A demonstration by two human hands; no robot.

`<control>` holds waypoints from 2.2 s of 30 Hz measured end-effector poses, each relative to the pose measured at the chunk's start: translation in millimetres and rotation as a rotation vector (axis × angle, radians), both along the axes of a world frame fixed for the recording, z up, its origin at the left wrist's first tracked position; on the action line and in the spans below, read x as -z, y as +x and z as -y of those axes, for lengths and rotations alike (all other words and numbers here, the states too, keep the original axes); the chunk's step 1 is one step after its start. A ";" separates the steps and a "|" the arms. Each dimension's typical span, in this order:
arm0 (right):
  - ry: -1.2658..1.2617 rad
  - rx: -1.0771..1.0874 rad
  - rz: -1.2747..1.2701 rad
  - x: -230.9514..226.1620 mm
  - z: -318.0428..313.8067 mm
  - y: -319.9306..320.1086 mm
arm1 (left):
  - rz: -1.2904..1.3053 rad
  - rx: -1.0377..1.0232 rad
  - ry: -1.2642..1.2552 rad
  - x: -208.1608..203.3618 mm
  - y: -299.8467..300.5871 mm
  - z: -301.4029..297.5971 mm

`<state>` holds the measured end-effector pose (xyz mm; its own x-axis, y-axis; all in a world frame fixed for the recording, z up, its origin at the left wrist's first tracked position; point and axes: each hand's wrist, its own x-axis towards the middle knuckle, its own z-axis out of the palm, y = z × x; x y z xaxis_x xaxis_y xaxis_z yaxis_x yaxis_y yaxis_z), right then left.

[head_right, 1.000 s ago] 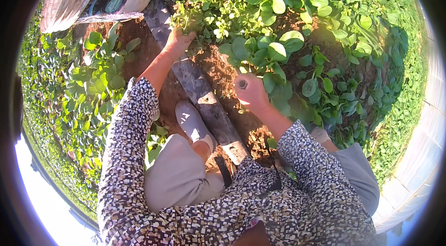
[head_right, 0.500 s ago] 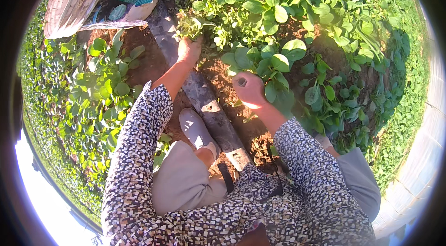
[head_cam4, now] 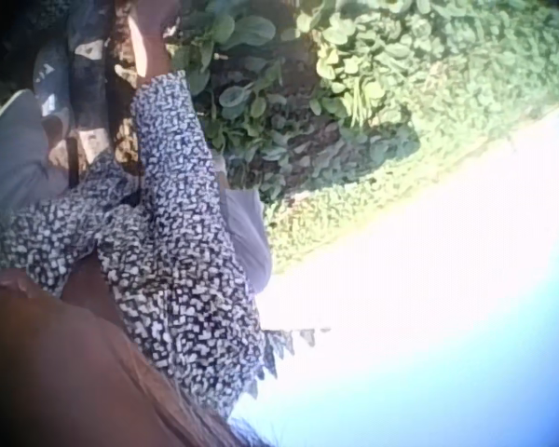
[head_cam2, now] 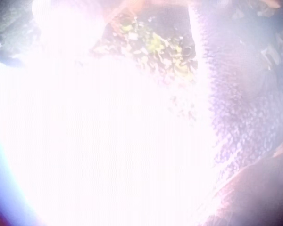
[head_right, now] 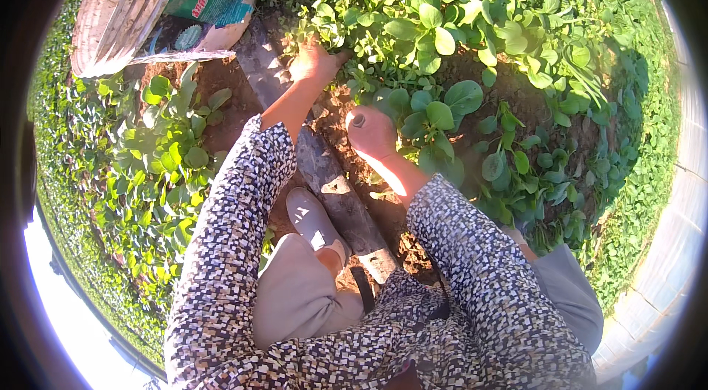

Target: The person pulls out weeds by hand and uses a trowel to loosen the soil around green leafy vegetables in an agricultural field, placing the removed plants into a bucket.

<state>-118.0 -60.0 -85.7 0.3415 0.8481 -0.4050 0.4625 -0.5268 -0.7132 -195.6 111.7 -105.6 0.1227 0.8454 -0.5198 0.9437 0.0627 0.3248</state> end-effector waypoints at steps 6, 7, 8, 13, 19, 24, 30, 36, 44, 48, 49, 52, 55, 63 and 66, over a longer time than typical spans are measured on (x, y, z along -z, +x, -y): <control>0.071 -0.393 0.204 8.7 -8.5 22.9 | -0.045 0.079 -0.008 12.6 -8.6 -18.4; 0.055 -0.486 0.297 3.6 -10.2 23.7 | -0.018 0.099 0.044 19.7 -12.9 -18.3; 0.039 -0.574 0.397 1.1 -11.0 26.8 | 0.022 0.131 0.054 22.5 -18.8 -17.0; 0.098 -0.275 -0.071 -12.5 26.2 21.0 | 0.242 0.076 0.123 57.3 -74.2 15.6; 0.138 -0.013 -0.319 8.3 41.8 6.3 | 0.436 -0.299 0.260 46.9 -58.5 31.7; 0.094 -0.233 0.021 8.1 -20.8 -3.3 | 0.228 -0.338 0.159 34.9 -47.7 12.7; 0.146 -0.403 0.126 -4.5 -6.7 12.2 | -0.025 -0.132 -0.093 20.8 -55.0 -15.0; 0.172 -0.183 -0.152 3.5 35.1 14.0 | 0.504 -0.335 -0.055 39.9 -81.1 -11.4; 0.170 -0.570 0.334 -4.1 -30.6 -3.5 | 0.542 -0.457 -0.157 39.4 -85.8 -11.1; 0.105 -0.655 0.340 -17.3 -7.1 5.9 | 0.969 -0.688 -0.410 24.6 -106.5 -0.2; 0.135 -0.572 0.250 -13.3 5.0 12.8 | 0.983 -0.755 -0.417 16.4 -116.5 0.5; 0.079 -0.317 0.006 -16.9 32.5 21.7 | 1.454 -0.772 -0.636 -10.5 -140.2 3.6; 0.037 -0.139 -0.162 -16.7 56.2 21.2 | 1.158 -0.723 -0.528 -17.6 -154.7 12.1; -0.037 -0.112 -0.199 -30.3 65.3 31.0 | 1.216 -0.152 0.520 -127.7 -145.0 9.2; -0.105 -0.133 -0.084 -18.6 80.1 48.1 | 0.339 0.039 1.135 -215.3 -153.6 -64.9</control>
